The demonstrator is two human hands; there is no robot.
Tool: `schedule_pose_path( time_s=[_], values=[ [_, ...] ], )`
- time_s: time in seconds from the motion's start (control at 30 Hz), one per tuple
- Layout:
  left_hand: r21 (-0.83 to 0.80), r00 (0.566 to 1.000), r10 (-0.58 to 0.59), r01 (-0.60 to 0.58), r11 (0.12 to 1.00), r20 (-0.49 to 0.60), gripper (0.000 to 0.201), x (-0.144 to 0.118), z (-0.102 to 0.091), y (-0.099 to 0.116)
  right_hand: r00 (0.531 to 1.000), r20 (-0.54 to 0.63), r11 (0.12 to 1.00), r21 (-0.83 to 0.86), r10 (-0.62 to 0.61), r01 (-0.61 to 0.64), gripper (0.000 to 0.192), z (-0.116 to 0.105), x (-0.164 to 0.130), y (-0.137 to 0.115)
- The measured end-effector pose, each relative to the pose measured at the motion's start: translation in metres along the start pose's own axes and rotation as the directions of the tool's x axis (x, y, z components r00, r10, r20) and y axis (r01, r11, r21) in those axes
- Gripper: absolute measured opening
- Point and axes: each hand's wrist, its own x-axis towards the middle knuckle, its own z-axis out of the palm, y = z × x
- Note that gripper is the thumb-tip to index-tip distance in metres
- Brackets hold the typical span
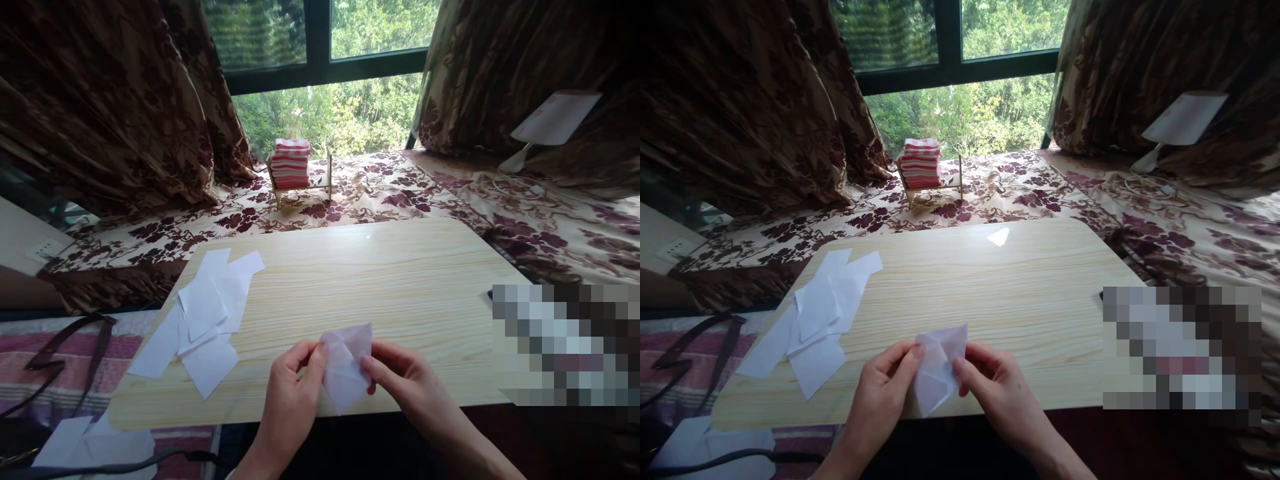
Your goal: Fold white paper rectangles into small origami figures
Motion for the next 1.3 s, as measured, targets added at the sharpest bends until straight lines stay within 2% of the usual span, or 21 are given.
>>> schedule_pose_path(
  time_s=[0.07, 0.13, 0.3, 0.37, 0.43, 0.47, 0.53, 0.67, 0.83, 0.93, 1.0, 1.13, 1.2, 1.23, 1.3],
  values=[
    [-0.136, 0.99, -0.113, 0.124, 0.983, 0.082, 0.032, 0.002, -0.001, 0.001, 1.0, -0.007, 1.0, 0.003, 0.002, -0.002, 0.03, 0.0, 0.0, 0.002],
    [-0.218, 0.978, -0.151, 0.181, 0.959, 0.145, 0.032, 0.004, -0.001, 0.0, 1.0, 0.003, 1.0, -0.01, -0.006, 0.006, 0.03, 0.002, -0.001, 0.002],
    [-0.258, 0.957, -0.197, 0.249, 0.933, 0.211, 0.034, 0.007, 0.002, -0.001, 0.998, 0.061, 0.995, -0.09, -0.029, 0.035, 0.029, 0.003, 0.0, 0.003],
    [-0.249, 0.964, -0.191, 0.234, 0.94, 0.186, 0.034, 0.009, 0.003, 0.001, 0.994, -0.049, 0.984, -0.155, -0.1, 0.091, 0.03, 0.002, 0.0, 0.004],
    [-0.227, 0.978, -0.168, 0.192, 0.955, 0.121, 0.032, 0.01, 0.004, 0.003, 0.952, -0.193, 0.946, -0.265, -0.239, 0.183, 0.028, 0.0, 0.001, 0.005],
    [-0.215, 0.985, -0.152, 0.167, 0.962, 0.085, 0.031, 0.01, 0.004, 0.005, 0.923, -0.225, 0.915, -0.331, -0.312, 0.228, 0.024, 0.0, 0.001, 0.004],
    [-0.199, 0.992, -0.126, 0.129, 0.972, 0.03, 0.029, 0.011, 0.004, 0.007, 0.894, -0.178, 0.844, -0.446, -0.411, 0.3, 0.018, 0.0, 0.0, 0.001],
    [-0.217, 0.993, -0.116, 0.11, 0.97, -0.014, 0.028, 0.012, 0.004, 0.005, 0.876, 0.008, 0.718, -0.569, -0.483, 0.402, 0.007, 0.003, -0.004, -0.004],
    [-0.3, 0.986, -0.17, 0.161, 0.94, -0.002, 0.029, 0.013, 0.002, -0.007, 0.796, 0.114, 0.528, -0.691, -0.595, 0.494, 0.014, 0.0, -0.006, -0.004],
    [-0.333, 0.98, -0.198, 0.195, 0.923, 0.026, 0.032, 0.013, 0.0, -0.012, 0.784, 0.194, 0.437, -0.739, -0.59, 0.513, 0.019, -0.004, -0.005, -0.005],
    [-0.33, 0.978, -0.207, 0.201, 0.922, 0.018, 0.033, 0.013, -0.002, -0.015, 0.771, 0.244, 0.393, -0.747, -0.588, 0.536, 0.022, -0.006, -0.004, -0.007],
    [-0.28, 0.978, -0.207, 0.191, 0.941, -0.027, 0.036, 0.011, -0.007, -0.019, 0.702, 0.271, 0.274, -0.782, -0.659, 0.559, 0.024, -0.012, -0.006, -0.011],
    [-0.194, 0.984, -0.162, 0.144, 0.97, -0.079, 0.055, 0.01, -0.009, -0.019, 0.68, 0.269, 0.239, -0.798, -0.682, 0.554, 0.025, -0.015, -0.007, -0.014],
    [-0.096, 0.989, -0.089, 0.077, 0.992, -0.121, 0.065, 0.01, -0.01, -0.018, 0.676, 0.27, 0.232, -0.799, -0.686, 0.555, 0.026, -0.015, -0.007, -0.016],
    [0.195, 0.975, 0.171, -0.141, 0.971, -0.144, 0.073, 0.01, -0.012, -0.012, 0.671, 0.283, 0.231, -0.789, -0.685, 0.569, 0.027, -0.015, -0.007, -0.022]
  ],
)
